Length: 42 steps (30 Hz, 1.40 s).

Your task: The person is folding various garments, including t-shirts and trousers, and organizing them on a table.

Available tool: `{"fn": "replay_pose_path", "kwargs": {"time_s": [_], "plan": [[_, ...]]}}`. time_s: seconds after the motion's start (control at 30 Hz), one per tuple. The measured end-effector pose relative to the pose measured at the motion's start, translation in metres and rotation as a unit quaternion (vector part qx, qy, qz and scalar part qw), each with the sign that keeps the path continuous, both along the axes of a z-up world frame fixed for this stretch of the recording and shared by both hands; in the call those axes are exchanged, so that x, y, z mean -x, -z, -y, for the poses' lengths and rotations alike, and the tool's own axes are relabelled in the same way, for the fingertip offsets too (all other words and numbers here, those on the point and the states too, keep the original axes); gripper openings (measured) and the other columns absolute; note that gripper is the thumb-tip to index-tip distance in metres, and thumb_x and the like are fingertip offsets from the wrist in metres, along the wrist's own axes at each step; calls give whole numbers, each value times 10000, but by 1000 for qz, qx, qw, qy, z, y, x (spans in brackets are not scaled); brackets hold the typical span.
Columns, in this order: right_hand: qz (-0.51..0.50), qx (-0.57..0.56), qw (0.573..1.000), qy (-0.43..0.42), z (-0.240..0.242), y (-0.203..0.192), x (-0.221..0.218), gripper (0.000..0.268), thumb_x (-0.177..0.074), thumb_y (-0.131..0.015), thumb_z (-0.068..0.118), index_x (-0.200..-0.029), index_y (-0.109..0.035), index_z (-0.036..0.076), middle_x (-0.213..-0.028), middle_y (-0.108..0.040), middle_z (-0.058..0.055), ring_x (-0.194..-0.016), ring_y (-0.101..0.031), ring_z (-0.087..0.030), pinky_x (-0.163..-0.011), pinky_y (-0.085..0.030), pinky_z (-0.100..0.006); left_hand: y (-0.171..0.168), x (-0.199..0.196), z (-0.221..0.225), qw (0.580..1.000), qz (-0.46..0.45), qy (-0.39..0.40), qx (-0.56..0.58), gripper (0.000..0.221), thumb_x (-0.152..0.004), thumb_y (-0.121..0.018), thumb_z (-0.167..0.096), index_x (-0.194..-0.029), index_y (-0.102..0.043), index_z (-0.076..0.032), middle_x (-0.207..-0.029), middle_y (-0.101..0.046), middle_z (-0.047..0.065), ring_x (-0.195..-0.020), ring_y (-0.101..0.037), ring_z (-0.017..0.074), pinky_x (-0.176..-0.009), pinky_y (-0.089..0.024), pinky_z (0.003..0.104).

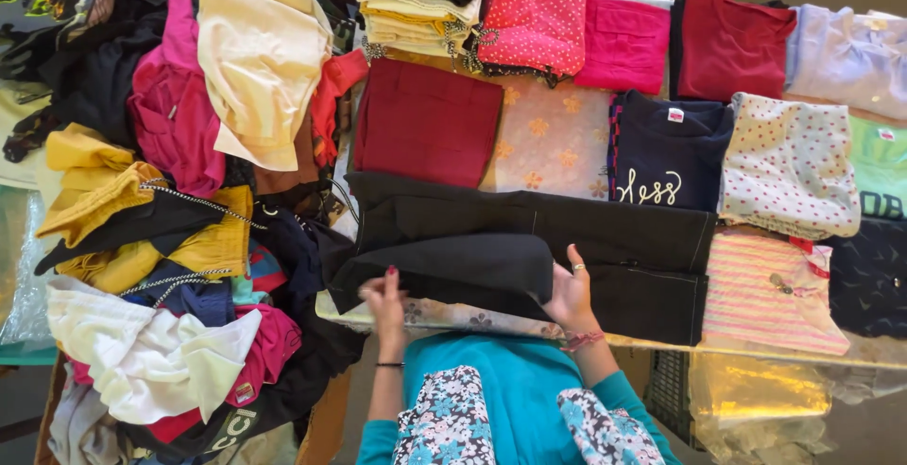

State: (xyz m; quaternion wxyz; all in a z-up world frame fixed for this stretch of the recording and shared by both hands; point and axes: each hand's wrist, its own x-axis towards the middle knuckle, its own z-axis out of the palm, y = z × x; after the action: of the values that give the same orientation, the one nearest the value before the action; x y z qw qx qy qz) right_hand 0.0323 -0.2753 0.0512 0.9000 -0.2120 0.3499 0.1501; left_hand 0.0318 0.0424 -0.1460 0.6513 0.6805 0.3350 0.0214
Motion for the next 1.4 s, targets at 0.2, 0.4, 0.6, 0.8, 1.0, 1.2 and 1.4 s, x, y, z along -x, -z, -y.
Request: {"fn": "replay_pose_path", "kwargs": {"time_s": [0.2,0.4,0.6,0.8,1.0,1.2,1.4], "plan": [[106,-239,965,-27,18,152,16,694,-1036,-525,557,-1289,-589,-85,-1293,-665,-229,-868,-629,-213,-711,-536,-317,-6,-18,30,969,-68,20,238,513,-878,-710,-532,-1118,-603,-92,-959,-690,47,-767,-649,133,-641,-524,287],[49,-126,990,-28,25,192,2,429,-997,-533,487,-1093,-593,74,-1024,-637,-71,-902,-607,-221,-795,-546,-354,37,-36,13,938,-38,-20,345,340,-882,-802,-360,-1027,-621,-111,-925,-659,23,-841,-683,159,-779,-581,337],[250,347,900,80,37,116,7,348,-944,-707,-33,-1272,-645,64,-988,-488,39,-889,-463,-58,-812,-422,-215,40,-22,-4,863,29,-86,496,121,-863,-644,-164,-931,-667,-67,-938,-724,58,-874,-715,207,-811,-604,377],[160,513,826,-173,66,130,47,403,-835,-650,-74,-1213,-636,64,-968,-606,71,-818,-544,4,-724,-486,-172,0,-4,8,942,50,-4,333,186,-889,-665,-79,-1074,-658,-63,-973,-723,25,-878,-689,163,-808,-574,377],[149,563,809,-85,57,124,27,359,-856,-659,-92,-1180,-694,57,-981,-662,66,-696,-452,-6,-633,-414,-186,43,-10,9,935,62,-61,344,259,-905,-767,-94,-1105,-603,-90,-993,-703,19,-881,-691,150,-793,-580,338],[148,706,688,-76,55,109,37,317,-888,-615,-91,-1134,-728,73,-1083,-648,-17,-651,-473,-63,-595,-434,-243,41,-11,7,951,118,-132,253,323,-824,-792,-48,-1088,-611,-93,-970,-701,-5,-827,-656,121,-671,-522,274],[139,754,632,-110,47,111,45,335,-881,-628,-74,-1164,-725,76,-1113,-646,-51,-643,-518,-118,-625,-483,-293,15,-13,-2,969,153,-133,144,250,-981,-738,-198,-1108,-585,-47,-952,-659,-21,-814,-603,74,-660,-486,246]]}}
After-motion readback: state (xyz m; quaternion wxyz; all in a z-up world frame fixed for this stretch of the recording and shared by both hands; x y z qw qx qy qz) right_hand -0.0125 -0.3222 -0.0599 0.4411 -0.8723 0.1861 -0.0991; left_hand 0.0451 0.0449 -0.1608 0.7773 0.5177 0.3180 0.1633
